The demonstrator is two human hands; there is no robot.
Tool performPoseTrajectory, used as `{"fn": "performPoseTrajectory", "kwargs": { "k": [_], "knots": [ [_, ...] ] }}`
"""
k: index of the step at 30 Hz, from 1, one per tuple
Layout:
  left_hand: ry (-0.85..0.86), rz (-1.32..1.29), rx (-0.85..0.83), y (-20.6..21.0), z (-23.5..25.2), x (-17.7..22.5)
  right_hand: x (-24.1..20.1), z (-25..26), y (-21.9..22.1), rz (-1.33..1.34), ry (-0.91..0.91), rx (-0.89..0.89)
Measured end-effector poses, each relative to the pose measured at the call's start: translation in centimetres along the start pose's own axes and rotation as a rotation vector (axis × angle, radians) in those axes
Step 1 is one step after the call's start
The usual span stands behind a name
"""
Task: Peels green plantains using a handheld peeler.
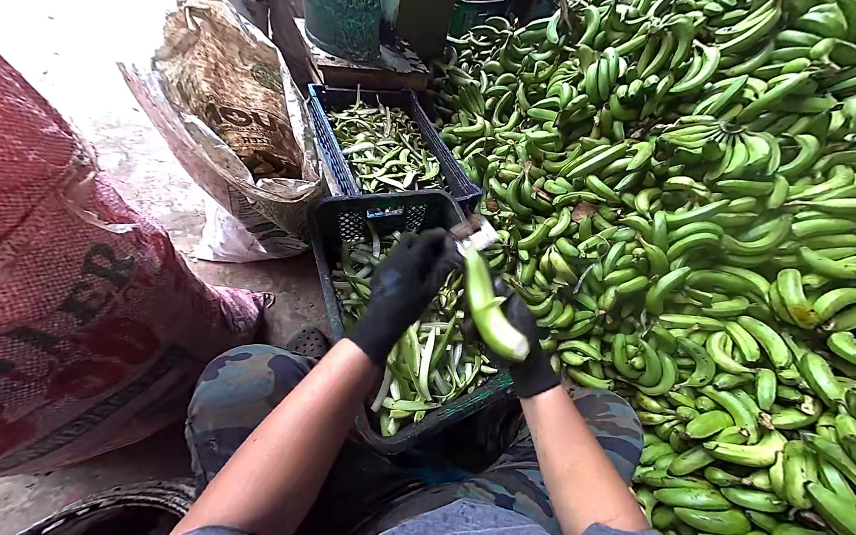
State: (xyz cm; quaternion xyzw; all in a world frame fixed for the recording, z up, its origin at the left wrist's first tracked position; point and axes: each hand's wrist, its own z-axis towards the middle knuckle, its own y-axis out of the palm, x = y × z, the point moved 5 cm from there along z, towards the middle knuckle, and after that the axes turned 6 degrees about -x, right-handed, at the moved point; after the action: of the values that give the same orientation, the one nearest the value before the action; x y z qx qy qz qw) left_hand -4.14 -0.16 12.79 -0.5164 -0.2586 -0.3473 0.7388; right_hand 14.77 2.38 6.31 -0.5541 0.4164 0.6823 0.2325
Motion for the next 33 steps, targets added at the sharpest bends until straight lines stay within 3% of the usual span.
{"fn": "performPoseTrajectory", "kwargs": {
  "k": [3,7,9,11,14,16,19,21,27,30,33],
  "knots": [
    [-0.082,-0.038,0.049,-2.1,0.5,-0.3,0.3,-0.6,0.2,-0.007,0.056,0.028],
    [0.050,-0.225,-0.114,0.7,-2.4,2.1,-3.5,0.5,-1.7,-0.032,-0.179,0.274],
    [0.130,-0.281,-0.166,2.6,-3.8,3.3,-5.5,0.3,-2.4,-0.215,-0.305,0.377],
    [0.183,-0.226,-0.169,3.5,-4.4,4.1,-6.3,0.3,-2.6,-0.249,-0.315,0.395],
    [0.203,-0.099,-0.094,3.0,-2.8,3.2,-4.8,0.4,-1.6,-0.071,-0.204,0.141],
    [0.125,-0.054,-0.037,1.7,-1.3,1.5,-2.8,0.7,-0.6,0.053,-0.047,-0.036],
    [-0.033,-0.064,0.037,0.0,0.0,-0.8,-1.1,0.4,0.9,0.131,0.138,-0.134],
    [-0.126,-0.113,0.049,-0.9,0.0,-1.1,-1.0,0.5,0.8,0.125,0.135,-0.142],
    [-0.023,-0.244,-0.089,2.4,-2.3,2.2,-5.5,1.6,-0.8,-0.143,-0.248,0.350],
    [0.053,-0.259,-0.023,4.1,-3.5,4.1,-8.5,2.1,-0.5,-0.234,-0.414,0.703],
    [0.074,-0.220,0.059,4.0,-4.1,5.2,-9.8,2.3,-0.3,-0.261,-0.484,0.853]
  ]
}}
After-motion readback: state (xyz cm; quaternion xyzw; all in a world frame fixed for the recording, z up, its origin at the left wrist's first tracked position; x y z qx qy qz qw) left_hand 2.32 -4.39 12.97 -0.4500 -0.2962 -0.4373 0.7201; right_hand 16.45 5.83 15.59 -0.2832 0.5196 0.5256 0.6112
